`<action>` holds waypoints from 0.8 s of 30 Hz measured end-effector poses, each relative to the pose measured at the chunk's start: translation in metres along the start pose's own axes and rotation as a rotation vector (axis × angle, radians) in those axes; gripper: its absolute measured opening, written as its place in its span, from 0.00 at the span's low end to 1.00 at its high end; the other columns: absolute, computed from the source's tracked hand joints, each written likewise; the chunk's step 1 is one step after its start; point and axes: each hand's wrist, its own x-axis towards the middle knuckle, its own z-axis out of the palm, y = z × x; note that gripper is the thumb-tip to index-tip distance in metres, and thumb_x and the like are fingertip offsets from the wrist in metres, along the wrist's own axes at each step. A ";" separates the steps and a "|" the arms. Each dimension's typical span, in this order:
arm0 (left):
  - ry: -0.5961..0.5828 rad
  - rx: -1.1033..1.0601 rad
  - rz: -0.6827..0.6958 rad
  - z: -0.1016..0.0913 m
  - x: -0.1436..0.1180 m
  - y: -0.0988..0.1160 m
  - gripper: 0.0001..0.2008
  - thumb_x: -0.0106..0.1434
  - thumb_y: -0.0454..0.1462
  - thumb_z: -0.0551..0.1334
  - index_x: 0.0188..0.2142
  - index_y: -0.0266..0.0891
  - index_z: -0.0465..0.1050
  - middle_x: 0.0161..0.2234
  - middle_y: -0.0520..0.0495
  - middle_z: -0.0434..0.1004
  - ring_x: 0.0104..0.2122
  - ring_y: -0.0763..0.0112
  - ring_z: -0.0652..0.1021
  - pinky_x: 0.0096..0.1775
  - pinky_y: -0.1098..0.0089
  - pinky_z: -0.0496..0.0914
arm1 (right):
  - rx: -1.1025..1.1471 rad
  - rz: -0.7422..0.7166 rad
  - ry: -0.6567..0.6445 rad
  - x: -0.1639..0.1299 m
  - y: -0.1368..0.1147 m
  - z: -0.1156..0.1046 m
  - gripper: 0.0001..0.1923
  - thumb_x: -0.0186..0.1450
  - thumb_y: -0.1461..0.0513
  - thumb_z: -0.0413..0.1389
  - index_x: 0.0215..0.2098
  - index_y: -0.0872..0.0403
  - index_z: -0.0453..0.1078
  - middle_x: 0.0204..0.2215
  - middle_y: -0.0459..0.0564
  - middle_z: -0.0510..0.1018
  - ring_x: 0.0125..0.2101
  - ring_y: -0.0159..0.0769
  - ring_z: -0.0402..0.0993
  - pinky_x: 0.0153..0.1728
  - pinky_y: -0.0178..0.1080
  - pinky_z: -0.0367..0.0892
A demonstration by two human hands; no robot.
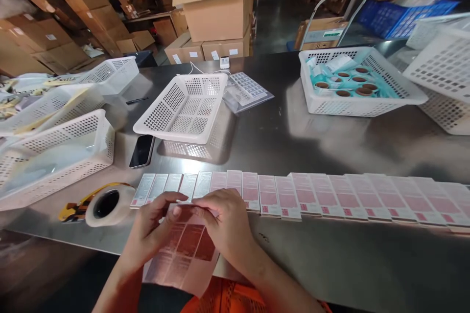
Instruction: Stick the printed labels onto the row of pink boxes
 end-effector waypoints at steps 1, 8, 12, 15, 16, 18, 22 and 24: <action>-0.004 0.003 0.022 -0.001 0.000 0.002 0.12 0.67 0.43 0.58 0.40 0.40 0.78 0.28 0.50 0.80 0.26 0.73 0.77 0.29 0.76 0.67 | 0.019 -0.005 0.016 -0.001 0.000 0.001 0.06 0.63 0.66 0.63 0.35 0.49 0.80 0.28 0.42 0.83 0.29 0.34 0.79 0.35 0.40 0.68; 0.081 -0.046 0.015 0.004 -0.001 0.001 0.13 0.68 0.42 0.58 0.38 0.43 0.82 0.35 0.48 0.85 0.36 0.68 0.82 0.37 0.75 0.74 | -0.022 -0.095 0.255 -0.008 -0.003 0.008 0.08 0.63 0.67 0.63 0.35 0.46 0.80 0.30 0.42 0.84 0.32 0.37 0.78 0.37 0.44 0.68; 0.118 -0.051 -0.017 0.006 -0.001 -0.004 0.15 0.67 0.45 0.58 0.38 0.41 0.82 0.35 0.47 0.85 0.36 0.65 0.82 0.37 0.73 0.75 | -0.110 -0.172 0.351 -0.009 -0.006 0.013 0.10 0.63 0.69 0.63 0.34 0.45 0.79 0.31 0.41 0.84 0.33 0.37 0.77 0.37 0.45 0.66; 0.119 -0.058 -0.054 0.004 -0.003 -0.009 0.17 0.66 0.47 0.59 0.39 0.40 0.81 0.35 0.45 0.85 0.36 0.62 0.82 0.36 0.71 0.75 | -0.176 -0.220 0.360 -0.011 -0.008 0.015 0.10 0.64 0.69 0.62 0.34 0.46 0.78 0.33 0.40 0.84 0.34 0.37 0.77 0.38 0.45 0.66; 0.108 -0.086 -0.070 0.003 -0.003 -0.010 0.18 0.66 0.48 0.58 0.40 0.39 0.81 0.36 0.44 0.84 0.37 0.61 0.82 0.36 0.70 0.75 | -0.214 -0.234 0.361 -0.012 -0.009 0.016 0.09 0.65 0.68 0.61 0.34 0.46 0.78 0.34 0.40 0.84 0.36 0.37 0.76 0.39 0.45 0.65; 0.075 -0.203 -0.112 0.001 -0.005 -0.011 0.20 0.67 0.50 0.56 0.43 0.38 0.80 0.39 0.42 0.84 0.40 0.60 0.81 0.39 0.68 0.75 | -0.317 -0.259 0.369 -0.014 -0.010 0.018 0.09 0.65 0.67 0.61 0.35 0.45 0.78 0.36 0.40 0.84 0.37 0.38 0.75 0.41 0.46 0.64; -0.014 -0.451 -0.162 -0.005 -0.003 -0.006 0.22 0.68 0.51 0.54 0.46 0.39 0.78 0.44 0.41 0.81 0.44 0.59 0.79 0.46 0.65 0.73 | -0.456 -0.287 0.267 -0.021 -0.009 0.027 0.10 0.67 0.65 0.59 0.42 0.44 0.77 0.39 0.39 0.84 0.38 0.35 0.75 0.43 0.44 0.62; -0.031 -0.449 -0.203 -0.007 0.000 -0.004 0.19 0.65 0.49 0.59 0.45 0.39 0.78 0.43 0.44 0.81 0.44 0.60 0.78 0.47 0.67 0.72 | -0.464 -0.298 0.151 -0.026 -0.006 0.031 0.10 0.69 0.66 0.56 0.43 0.46 0.76 0.44 0.42 0.83 0.44 0.36 0.77 0.47 0.44 0.65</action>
